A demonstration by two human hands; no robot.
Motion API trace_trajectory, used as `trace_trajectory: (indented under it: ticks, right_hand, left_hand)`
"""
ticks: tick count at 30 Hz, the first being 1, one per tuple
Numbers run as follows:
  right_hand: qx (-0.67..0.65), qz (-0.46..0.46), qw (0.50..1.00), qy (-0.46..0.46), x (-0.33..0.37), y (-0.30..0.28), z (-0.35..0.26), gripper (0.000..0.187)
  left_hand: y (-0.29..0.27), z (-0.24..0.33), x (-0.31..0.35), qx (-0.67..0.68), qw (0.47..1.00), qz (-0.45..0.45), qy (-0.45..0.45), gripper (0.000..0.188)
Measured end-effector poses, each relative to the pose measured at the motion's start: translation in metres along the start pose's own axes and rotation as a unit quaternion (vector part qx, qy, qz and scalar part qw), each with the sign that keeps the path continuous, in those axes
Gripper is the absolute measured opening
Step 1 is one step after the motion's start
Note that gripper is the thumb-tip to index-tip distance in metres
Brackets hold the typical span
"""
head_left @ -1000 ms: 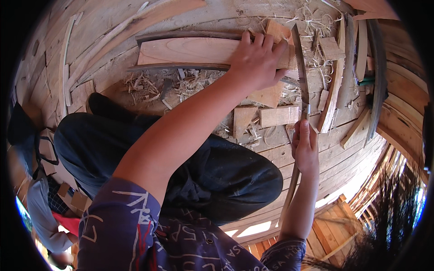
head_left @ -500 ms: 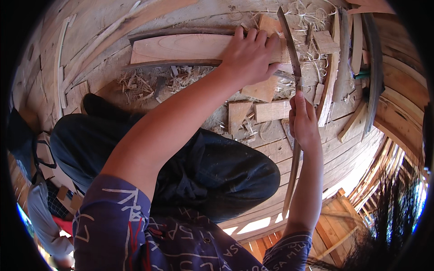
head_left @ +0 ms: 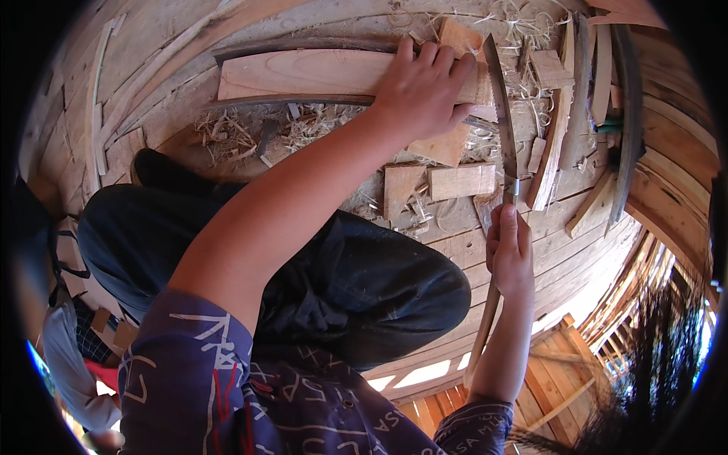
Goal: The person saws a small piece of wood with a hand saw while sitting on a wooden floor.
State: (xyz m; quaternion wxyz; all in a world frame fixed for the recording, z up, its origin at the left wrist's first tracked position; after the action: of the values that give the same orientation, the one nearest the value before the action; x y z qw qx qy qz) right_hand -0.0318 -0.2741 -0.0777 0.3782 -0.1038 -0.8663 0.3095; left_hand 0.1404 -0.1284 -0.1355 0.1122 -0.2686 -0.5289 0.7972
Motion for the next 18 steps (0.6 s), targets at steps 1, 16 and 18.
trace_trajectory:
  ticks: [1,16,18]
  right_hand:
    - [0.002,-0.005,1.0,0.005,-0.002,0.0,-0.003,0.048]
    - [0.004,-0.008,1.0,0.001,0.002,-0.003,0.013,0.047]
    - [-0.029,-0.018,0.999,-0.031,0.017,-0.003,0.01,0.047]
  left_hand:
    - [0.0,0.001,0.001,0.0,1.0,0.003,0.003,0.059]
    - [0.007,-0.006,-0.007,-0.007,1.0,0.004,-0.028,0.057]
    - [0.001,0.0,0.004,-0.023,0.999,0.024,0.009,0.058]
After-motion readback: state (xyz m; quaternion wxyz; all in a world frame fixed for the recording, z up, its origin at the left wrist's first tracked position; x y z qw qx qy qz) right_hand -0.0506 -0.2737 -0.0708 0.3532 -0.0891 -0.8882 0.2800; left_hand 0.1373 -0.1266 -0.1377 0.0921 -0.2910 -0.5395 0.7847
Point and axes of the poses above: each hand's wrist, its own x-axis away from the middle knuckle, its own y-axis out of the palm, z = x × y, the point moved 8 cm from there along -x, towards the middle knuckle, and after that the axes turned 4 degrees about z, right-handed, at the moved point
